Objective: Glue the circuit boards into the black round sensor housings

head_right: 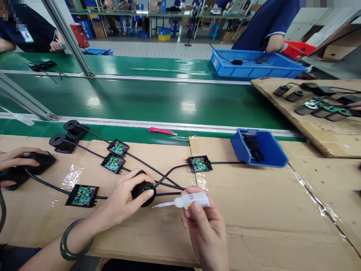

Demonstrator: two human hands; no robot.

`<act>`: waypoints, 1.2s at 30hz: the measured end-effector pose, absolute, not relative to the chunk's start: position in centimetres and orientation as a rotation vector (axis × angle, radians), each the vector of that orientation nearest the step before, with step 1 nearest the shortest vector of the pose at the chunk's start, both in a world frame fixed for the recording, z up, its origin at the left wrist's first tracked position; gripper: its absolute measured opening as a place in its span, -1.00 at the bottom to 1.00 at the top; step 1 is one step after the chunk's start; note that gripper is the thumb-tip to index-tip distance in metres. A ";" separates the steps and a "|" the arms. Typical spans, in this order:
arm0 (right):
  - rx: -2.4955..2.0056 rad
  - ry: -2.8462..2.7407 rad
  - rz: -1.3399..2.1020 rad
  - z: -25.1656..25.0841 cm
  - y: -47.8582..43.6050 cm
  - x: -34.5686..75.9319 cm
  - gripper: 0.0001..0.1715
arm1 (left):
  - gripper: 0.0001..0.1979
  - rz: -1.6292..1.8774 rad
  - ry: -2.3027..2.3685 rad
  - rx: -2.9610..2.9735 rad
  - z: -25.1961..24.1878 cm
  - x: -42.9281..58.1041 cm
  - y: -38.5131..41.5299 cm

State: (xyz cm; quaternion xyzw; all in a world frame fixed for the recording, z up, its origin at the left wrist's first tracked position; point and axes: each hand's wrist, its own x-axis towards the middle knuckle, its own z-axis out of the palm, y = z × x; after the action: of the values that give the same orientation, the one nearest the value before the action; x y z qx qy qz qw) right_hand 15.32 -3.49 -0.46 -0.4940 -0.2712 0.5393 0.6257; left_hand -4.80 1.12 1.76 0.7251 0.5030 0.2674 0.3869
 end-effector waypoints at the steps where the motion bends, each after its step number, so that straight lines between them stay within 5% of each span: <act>1: -1.136 -0.700 1.212 -0.4 -3.6 15.2 -0.70 | -0.87 0.673 1.285 1.849 1.8 -4.8 1.1; 14: -1.158 -1.735 0.516 1.5 -4.6 14.5 -0.74 | -0.84 0.565 1.358 1.906 1.8 -4.7 0.9; 36: -1.185 -1.859 0.366 2.6 -3.9 13.8 -0.71 | -0.83 0.585 1.345 1.940 1.8 -4.7 1.1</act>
State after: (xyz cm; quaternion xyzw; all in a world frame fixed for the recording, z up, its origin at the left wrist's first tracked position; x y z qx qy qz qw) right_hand 13.82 -3.93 2.57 -0.4767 -0.7477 0.1474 0.4381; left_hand -4.65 1.05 1.85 0.7479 0.5187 0.2257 0.3474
